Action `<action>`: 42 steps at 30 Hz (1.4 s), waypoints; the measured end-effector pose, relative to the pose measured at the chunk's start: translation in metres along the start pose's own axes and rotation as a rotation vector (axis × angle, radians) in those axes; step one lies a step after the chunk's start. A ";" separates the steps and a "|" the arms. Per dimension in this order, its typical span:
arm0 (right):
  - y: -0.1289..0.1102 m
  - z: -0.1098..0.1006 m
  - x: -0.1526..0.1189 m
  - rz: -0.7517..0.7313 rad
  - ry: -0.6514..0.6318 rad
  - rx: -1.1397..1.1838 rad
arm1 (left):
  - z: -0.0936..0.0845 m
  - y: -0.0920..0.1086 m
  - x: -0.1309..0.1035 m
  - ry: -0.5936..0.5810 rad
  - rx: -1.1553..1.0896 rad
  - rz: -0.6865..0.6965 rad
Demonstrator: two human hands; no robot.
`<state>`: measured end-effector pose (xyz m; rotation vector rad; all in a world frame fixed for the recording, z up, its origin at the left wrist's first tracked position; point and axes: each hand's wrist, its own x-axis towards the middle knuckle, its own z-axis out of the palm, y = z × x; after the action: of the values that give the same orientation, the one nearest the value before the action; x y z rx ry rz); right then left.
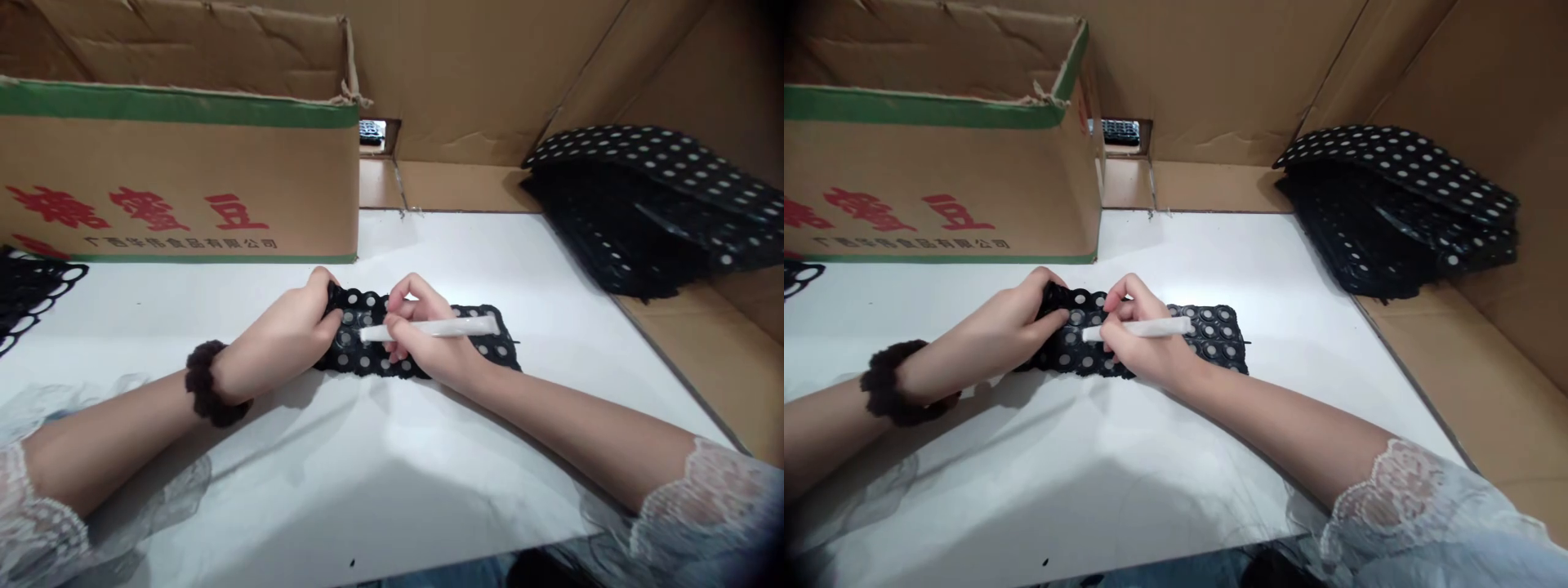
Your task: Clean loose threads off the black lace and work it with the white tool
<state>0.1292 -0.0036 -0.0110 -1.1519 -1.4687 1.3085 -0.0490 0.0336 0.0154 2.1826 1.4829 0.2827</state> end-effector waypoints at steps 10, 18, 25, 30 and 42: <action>0.003 0.003 0.000 -0.045 -0.043 -0.106 | -0.016 -0.011 0.010 -0.268 -0.055 0.016; 0.002 0.002 0.000 -0.074 -0.107 -0.166 | -0.008 -0.006 0.003 -0.188 -0.142 0.022; -0.004 0.010 -0.004 -0.134 -0.133 -0.509 | -0.001 0.022 -0.020 -0.032 -0.189 0.084; -0.001 0.019 -0.004 -0.149 -0.073 -0.599 | -0.004 0.024 -0.026 -0.025 -0.110 0.144; 0.003 0.006 0.000 0.022 -0.053 0.025 | -0.014 -0.014 0.004 -0.231 -0.028 0.110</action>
<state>0.1237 -0.0051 -0.0141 -1.1280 -1.4773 1.3779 -0.0648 0.0456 0.0199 2.1946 1.2289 0.0828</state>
